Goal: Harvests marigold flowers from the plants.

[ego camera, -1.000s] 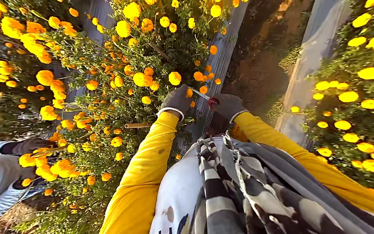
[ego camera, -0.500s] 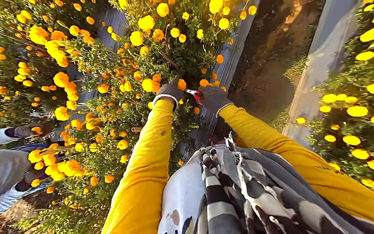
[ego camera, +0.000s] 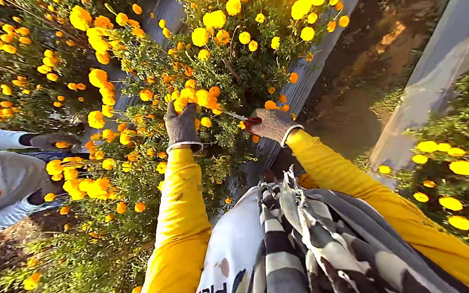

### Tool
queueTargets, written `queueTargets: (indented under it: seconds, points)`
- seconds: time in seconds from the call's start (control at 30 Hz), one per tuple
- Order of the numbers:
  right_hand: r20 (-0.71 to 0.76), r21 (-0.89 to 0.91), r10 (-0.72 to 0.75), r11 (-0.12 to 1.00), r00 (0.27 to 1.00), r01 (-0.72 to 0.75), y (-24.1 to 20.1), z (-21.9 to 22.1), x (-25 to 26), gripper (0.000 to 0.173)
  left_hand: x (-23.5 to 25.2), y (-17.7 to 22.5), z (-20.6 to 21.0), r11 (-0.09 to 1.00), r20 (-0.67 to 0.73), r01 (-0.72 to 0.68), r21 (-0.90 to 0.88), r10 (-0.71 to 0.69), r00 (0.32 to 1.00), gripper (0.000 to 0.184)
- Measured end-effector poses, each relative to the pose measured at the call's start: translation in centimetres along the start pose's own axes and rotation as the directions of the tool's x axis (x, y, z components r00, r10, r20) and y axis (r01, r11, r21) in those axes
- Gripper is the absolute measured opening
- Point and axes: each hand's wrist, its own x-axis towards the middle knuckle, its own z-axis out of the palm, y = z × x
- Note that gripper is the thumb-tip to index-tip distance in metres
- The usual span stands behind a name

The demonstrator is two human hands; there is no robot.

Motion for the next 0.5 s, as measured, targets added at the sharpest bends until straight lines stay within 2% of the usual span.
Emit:
queueTargets:
  seconds: [0.1, 0.2, 0.33, 0.5]
  points:
    - [0.068, -0.048, 0.016, 0.999, 0.998, -0.013, -2.7, 0.1, 2.7, 0.045, 0.7, 0.7, -3.8, 0.996, -0.101, 0.002, -0.085, -0.010, 0.995, 0.054]
    - [0.133, -0.081, 0.011, 0.997, 0.991, 0.000, -4.2, 0.7, 5.6, 0.055, 0.8, 1.0, -5.6, 0.994, -0.137, -0.008, -0.112, -0.008, 0.991, 0.051]
    - [0.115, -0.070, 0.016, 0.998, 0.993, -0.008, -5.8, 1.3, 7.4, 0.057, 0.7, 1.0, -6.0, 0.991, -0.111, 0.002, -0.136, -0.017, 0.994, 0.050]
    - [0.075, -0.116, -0.036, 0.992, 0.997, 0.044, -6.8, 2.2, 8.2, 0.046, 2.0, 0.9, -5.5, 0.992, -0.017, 0.058, -0.110, -0.060, 0.998, 0.051]
